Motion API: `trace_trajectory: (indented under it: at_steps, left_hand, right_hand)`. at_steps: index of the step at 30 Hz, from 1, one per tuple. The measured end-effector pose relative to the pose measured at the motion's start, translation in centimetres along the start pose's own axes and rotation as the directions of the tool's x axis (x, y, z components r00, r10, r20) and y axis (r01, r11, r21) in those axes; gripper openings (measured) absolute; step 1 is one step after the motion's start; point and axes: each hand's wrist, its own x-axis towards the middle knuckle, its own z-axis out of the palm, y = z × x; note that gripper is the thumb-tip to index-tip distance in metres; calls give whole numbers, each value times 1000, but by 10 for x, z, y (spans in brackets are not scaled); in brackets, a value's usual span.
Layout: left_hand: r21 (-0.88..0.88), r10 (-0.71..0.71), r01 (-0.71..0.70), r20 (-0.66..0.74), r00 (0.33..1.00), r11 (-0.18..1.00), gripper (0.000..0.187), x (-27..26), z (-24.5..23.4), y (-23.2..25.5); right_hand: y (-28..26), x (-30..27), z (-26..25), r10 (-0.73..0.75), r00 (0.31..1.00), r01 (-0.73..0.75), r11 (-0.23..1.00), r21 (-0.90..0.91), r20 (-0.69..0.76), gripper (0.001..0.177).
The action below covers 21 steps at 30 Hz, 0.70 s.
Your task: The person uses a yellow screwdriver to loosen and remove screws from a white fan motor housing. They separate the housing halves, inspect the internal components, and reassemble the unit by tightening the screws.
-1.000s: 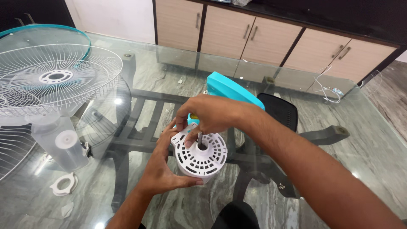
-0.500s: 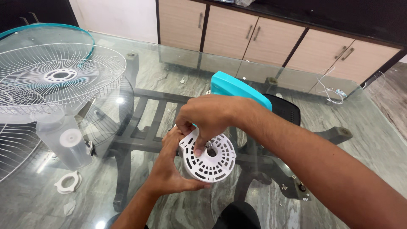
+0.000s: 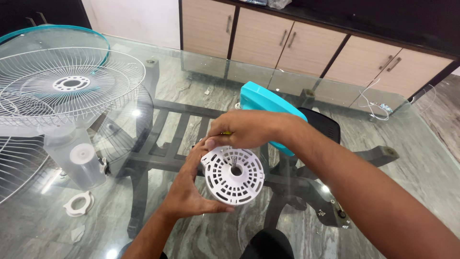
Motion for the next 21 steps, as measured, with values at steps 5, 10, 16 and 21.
trace_trajectory:
  at_steps: [5,10,16,21]
  left_hand:
    - [-9,63,-62,31,998,998,112,0,-1,-2]
    - [217,85,-77,-32,996,973,90,0,-5,0]
    - [478,263,-147,-184,947,866,72,2,-1,8]
    - [464,288,-156,-229,930,872,53,0,10,10]
  right_hand:
    - [13,-12,6,-64,998,64,998,3,-14,34]
    - [11,-25,9,-24,975,45,995,90,-219,35]
    - [-13,-70,25,-8,823,-8,1000,-26,-568,37]
    - [-44,-105,77,178,711,-185,981,64,-680,63]
